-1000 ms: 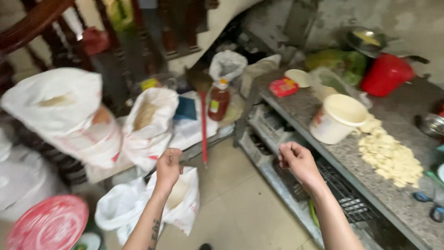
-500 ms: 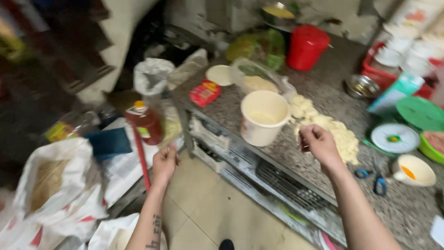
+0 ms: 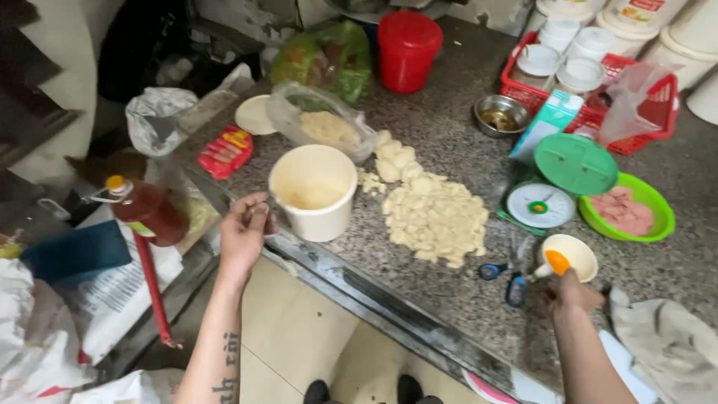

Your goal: Measuring and mixing various ingredients like flour, sugar, and liquids into an industrial dough mixer in a bakery.

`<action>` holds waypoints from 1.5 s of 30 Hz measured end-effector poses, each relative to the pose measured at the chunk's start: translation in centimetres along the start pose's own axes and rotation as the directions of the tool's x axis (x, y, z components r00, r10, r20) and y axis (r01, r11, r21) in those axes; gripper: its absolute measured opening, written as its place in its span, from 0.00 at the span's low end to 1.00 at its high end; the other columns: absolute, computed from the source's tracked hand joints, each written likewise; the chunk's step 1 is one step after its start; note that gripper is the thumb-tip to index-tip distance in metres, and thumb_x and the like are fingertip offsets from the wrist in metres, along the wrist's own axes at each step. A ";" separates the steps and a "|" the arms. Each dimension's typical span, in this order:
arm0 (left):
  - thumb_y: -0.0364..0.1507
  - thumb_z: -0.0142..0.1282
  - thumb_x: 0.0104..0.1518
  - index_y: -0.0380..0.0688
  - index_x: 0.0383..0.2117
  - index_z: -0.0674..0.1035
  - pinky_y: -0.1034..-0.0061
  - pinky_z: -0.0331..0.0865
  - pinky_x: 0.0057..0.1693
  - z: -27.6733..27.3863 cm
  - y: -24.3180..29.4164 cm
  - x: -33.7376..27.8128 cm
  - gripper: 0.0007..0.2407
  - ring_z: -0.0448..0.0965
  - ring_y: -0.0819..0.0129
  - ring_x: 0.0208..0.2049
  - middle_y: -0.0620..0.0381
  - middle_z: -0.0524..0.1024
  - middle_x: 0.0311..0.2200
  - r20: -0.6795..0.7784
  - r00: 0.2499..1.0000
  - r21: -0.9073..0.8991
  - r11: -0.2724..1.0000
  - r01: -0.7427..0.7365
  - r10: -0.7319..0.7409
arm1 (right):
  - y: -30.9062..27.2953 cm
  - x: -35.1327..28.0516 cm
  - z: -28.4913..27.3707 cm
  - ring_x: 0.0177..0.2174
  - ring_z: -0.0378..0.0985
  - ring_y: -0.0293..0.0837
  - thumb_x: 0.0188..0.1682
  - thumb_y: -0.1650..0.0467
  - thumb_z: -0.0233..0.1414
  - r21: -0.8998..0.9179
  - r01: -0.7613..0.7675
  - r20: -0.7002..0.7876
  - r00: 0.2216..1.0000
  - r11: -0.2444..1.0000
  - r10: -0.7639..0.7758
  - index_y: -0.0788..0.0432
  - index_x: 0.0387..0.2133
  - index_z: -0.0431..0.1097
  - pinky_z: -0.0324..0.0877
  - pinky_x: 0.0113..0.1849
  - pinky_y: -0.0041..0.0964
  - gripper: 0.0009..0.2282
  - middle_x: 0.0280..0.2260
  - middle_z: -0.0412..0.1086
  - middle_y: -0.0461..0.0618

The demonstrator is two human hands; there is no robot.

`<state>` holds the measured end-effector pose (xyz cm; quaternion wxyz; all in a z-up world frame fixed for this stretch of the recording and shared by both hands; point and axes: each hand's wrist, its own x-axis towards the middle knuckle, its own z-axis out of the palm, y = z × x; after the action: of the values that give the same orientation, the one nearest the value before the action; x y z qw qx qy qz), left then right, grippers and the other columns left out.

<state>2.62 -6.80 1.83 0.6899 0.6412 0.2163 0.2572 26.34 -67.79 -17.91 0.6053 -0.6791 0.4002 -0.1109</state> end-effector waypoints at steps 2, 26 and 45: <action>0.21 0.46 0.66 0.36 0.53 0.75 0.80 0.71 0.37 2.8 -0.4 -0.7 0.11 0.73 0.71 0.27 0.53 0.75 0.32 0.005 1.000 -0.013 1.000 0.023 -0.023 | 1.7 3.6 -0.1 0.27 0.76 0.51 0.54 0.60 0.56 -0.016 -0.138 0.113 0.984 0.990 0.139 0.60 0.53 0.61 0.74 0.22 0.50 0.21 0.38 0.70 0.62; 0.24 0.51 0.61 0.42 0.55 0.79 0.67 0.77 0.42 26.8 2.6 -9.4 0.16 0.81 0.66 0.28 0.49 0.83 0.30 0.478 0.876 0.320 0.941 -0.110 -0.060 | -16.8 -10.3 -3.9 0.27 0.83 0.59 0.51 0.68 0.49 -0.448 0.463 0.751 0.660 0.765 0.040 0.68 0.55 0.70 0.80 0.30 0.52 0.21 0.28 0.73 0.71; 0.37 0.44 0.60 0.52 0.51 0.81 0.56 0.74 0.52 27.2 5.3 -12.6 0.17 0.86 0.57 0.35 0.59 0.81 0.17 0.685 0.667 0.616 0.722 -0.315 -0.294 | -17.7 -25.3 -10.7 0.48 0.77 0.61 0.54 0.51 0.45 -0.424 0.633 0.751 0.645 0.648 -0.140 0.54 0.52 0.68 0.67 0.52 0.56 0.24 0.40 0.76 0.60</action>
<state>9.56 -35.57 9.01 0.4227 0.8978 -0.0096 -0.1236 10.20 -59.43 9.30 0.3838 -0.9117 0.0037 0.1467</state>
